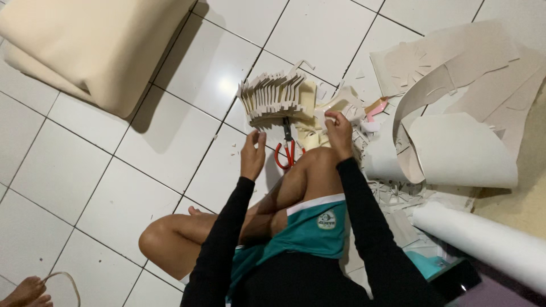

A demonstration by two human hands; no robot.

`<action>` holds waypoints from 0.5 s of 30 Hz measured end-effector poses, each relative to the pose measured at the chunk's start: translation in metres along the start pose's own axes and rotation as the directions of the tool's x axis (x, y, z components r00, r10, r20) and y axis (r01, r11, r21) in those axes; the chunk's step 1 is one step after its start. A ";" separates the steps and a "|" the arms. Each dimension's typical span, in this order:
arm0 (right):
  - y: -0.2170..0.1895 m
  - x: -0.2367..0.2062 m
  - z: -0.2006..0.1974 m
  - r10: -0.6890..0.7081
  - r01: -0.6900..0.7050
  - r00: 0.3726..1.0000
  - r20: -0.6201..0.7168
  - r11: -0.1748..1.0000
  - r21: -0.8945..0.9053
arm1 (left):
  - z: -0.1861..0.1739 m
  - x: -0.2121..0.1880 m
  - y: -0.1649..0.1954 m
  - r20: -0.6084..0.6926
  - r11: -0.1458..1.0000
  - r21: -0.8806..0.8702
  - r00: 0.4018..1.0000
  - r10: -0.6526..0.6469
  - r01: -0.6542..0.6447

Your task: The person sits cross-legged on a tiled floor and cuts curved shapes from thin foam sheets with red-handled scissors. They trim edges off each cutout, bend and flex the pieces, and stack the finished cutouts into a growing pile beside them.

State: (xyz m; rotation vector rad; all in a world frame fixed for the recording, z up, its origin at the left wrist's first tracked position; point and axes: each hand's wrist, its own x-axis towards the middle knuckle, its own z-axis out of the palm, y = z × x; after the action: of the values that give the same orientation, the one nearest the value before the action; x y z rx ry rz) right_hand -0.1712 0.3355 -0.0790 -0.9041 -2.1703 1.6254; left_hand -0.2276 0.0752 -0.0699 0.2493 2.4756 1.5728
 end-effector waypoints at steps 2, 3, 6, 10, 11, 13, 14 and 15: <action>-0.003 0.029 0.011 -0.175 0.177 0.984 0.024 0.977 -0.116 | -0.005 0.033 -0.014 -0.088 0.997 0.064 0.995 0.053 -0.047; -0.005 0.038 0.017 -0.257 0.261 0.965 0.047 0.950 -0.173 | -0.007 0.050 -0.020 -0.136 0.988 0.144 0.988 0.079 -0.059; -0.017 0.052 0.041 -0.182 0.241 0.950 0.252 0.944 -0.224 | -0.017 0.094 -0.025 -0.195 0.954 0.290 0.971 0.142 -0.081; -0.023 0.047 0.063 -0.229 0.236 0.972 0.056 0.947 -0.218 | -0.017 0.126 -0.021 -0.068 0.940 0.246 0.972 -0.227 0.237; -0.025 0.047 0.062 -0.195 0.206 0.978 0.077 0.963 -0.175 | -0.016 0.130 -0.016 -0.025 0.966 0.146 0.977 -0.213 0.215; -0.029 0.050 0.061 -0.183 0.194 0.978 0.102 0.974 -0.114 | -0.005 0.131 -0.007 0.061 0.982 -0.054 0.983 -0.175 0.179; -0.031 0.054 0.059 -0.208 0.218 0.973 0.104 0.971 -0.096 | 0.003 0.134 -0.001 0.053 0.990 -0.034 0.990 -0.132 0.134; -0.034 0.062 0.057 -0.239 0.247 0.965 0.105 0.966 -0.079 | 0.013 0.139 0.005 0.044 0.996 -0.018 0.995 -0.085 0.086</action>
State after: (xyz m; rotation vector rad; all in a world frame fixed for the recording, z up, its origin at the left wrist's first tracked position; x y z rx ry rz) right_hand -0.2614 0.3259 -0.0747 -0.5650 -2.3309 1.4880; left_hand -0.3584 0.1230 -0.0810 0.1700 2.4032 1.5406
